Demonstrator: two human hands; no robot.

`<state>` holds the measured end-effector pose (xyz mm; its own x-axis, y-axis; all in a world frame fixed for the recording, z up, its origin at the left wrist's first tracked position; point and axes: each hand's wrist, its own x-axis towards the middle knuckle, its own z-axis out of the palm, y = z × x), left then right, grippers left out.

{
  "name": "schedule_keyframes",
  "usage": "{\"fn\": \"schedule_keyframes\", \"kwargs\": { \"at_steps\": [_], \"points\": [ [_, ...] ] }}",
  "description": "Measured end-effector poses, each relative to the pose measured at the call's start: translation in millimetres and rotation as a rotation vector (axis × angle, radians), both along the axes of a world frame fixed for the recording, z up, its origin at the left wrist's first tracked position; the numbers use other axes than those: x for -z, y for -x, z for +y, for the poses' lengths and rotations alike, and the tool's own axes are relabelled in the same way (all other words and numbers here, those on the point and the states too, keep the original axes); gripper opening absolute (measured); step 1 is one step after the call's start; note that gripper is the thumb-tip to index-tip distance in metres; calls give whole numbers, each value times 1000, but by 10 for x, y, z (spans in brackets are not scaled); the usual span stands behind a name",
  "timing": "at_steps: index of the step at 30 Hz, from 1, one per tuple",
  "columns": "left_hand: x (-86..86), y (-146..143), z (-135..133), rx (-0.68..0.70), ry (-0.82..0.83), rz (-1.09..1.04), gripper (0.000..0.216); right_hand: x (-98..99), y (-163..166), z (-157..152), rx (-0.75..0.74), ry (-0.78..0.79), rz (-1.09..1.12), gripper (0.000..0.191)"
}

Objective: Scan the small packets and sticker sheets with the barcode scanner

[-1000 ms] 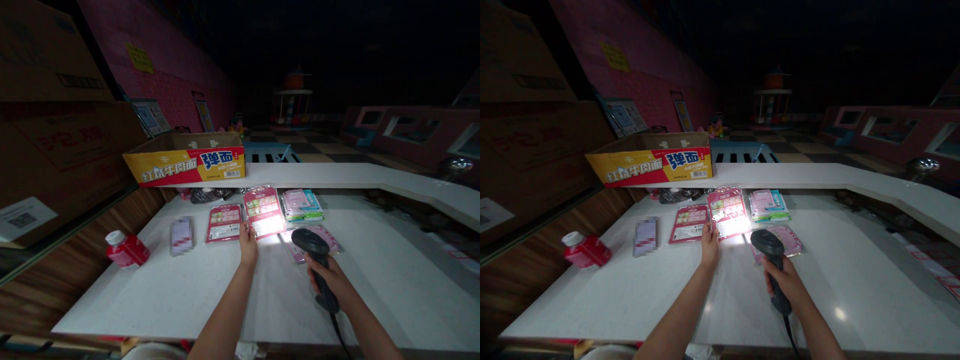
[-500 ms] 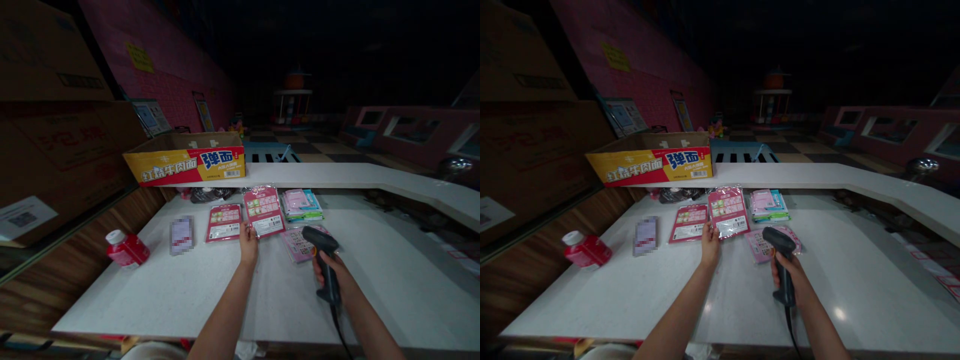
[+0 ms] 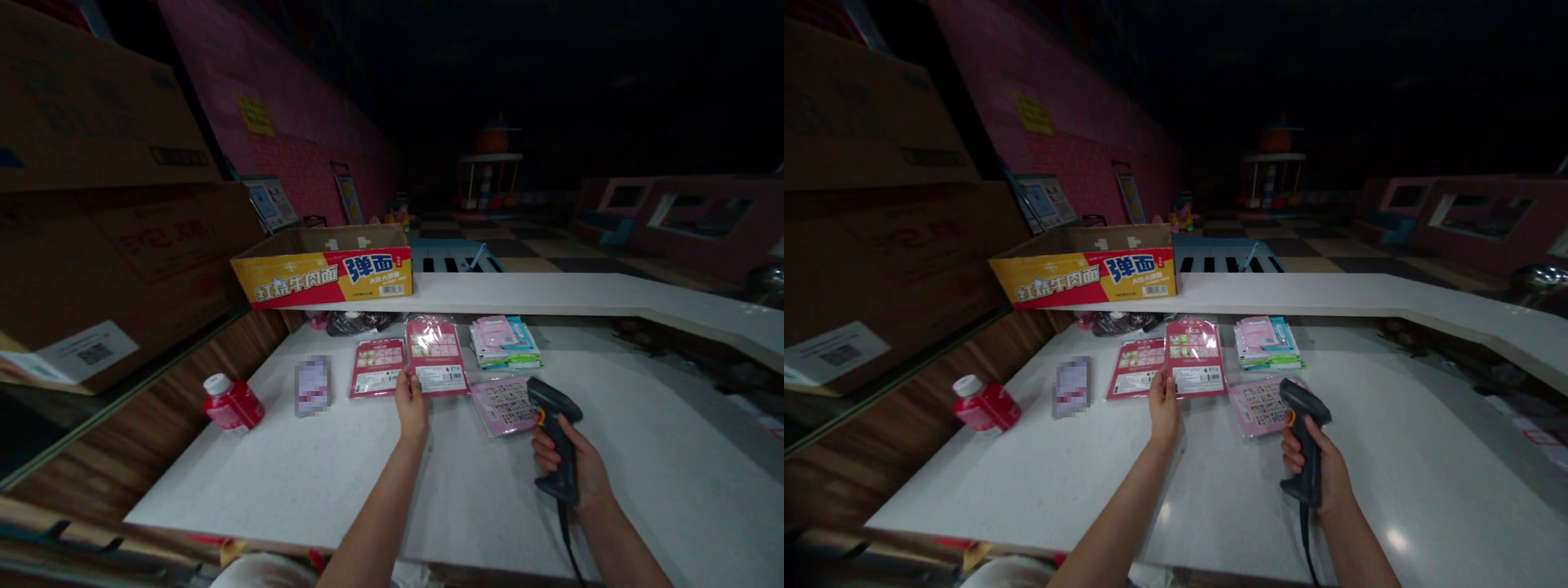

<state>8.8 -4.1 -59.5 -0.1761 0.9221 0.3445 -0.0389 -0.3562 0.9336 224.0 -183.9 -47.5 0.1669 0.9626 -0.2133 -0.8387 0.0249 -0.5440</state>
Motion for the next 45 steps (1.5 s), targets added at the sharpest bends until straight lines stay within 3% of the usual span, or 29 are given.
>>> {"fn": "schedule_keyframes", "kwargs": {
  "at_steps": [6, 9, 13, 16, 18, 21, 24, 31, 45],
  "points": [
    [-361, 633, 167, -296, 9, 293, 34, 6, 4, -12, 10, 14, 19, 30],
    [-504, 890, 247, -381, 144, 484, 37, 19, 3, -14, 13, 12, 32, 29],
    [-588, 1023, 241, -472, 337, 871, 38, 18, 9, -23, 23, 6, 45, 26],
    [-575, 1011, 176, -563, 230, 1106, 46, 6, 15, -33, 30, 10, 57, 26],
    [-540, 982, 139, -431, 48, 1212, 49, -1, 18, -38, 28, 13, 59, 26],
    [-455, 938, 116, -20, -192, 1323, 43, -3, 18, -42, 32, 11, 62, 26],
    [-344, 916, 117, 169, -252, 1364, 44, 0, 13, -45, 41, 9, 68, 27],
    [-200, 961, 140, 98, -251, 1268, 39, -5, 3, -54, 53, 13, 61, 27],
    [-262, 912, 73, 93, -426, 1177, 31, -31, 6, -25, 68, -3, 34, 31]
  ]
}}
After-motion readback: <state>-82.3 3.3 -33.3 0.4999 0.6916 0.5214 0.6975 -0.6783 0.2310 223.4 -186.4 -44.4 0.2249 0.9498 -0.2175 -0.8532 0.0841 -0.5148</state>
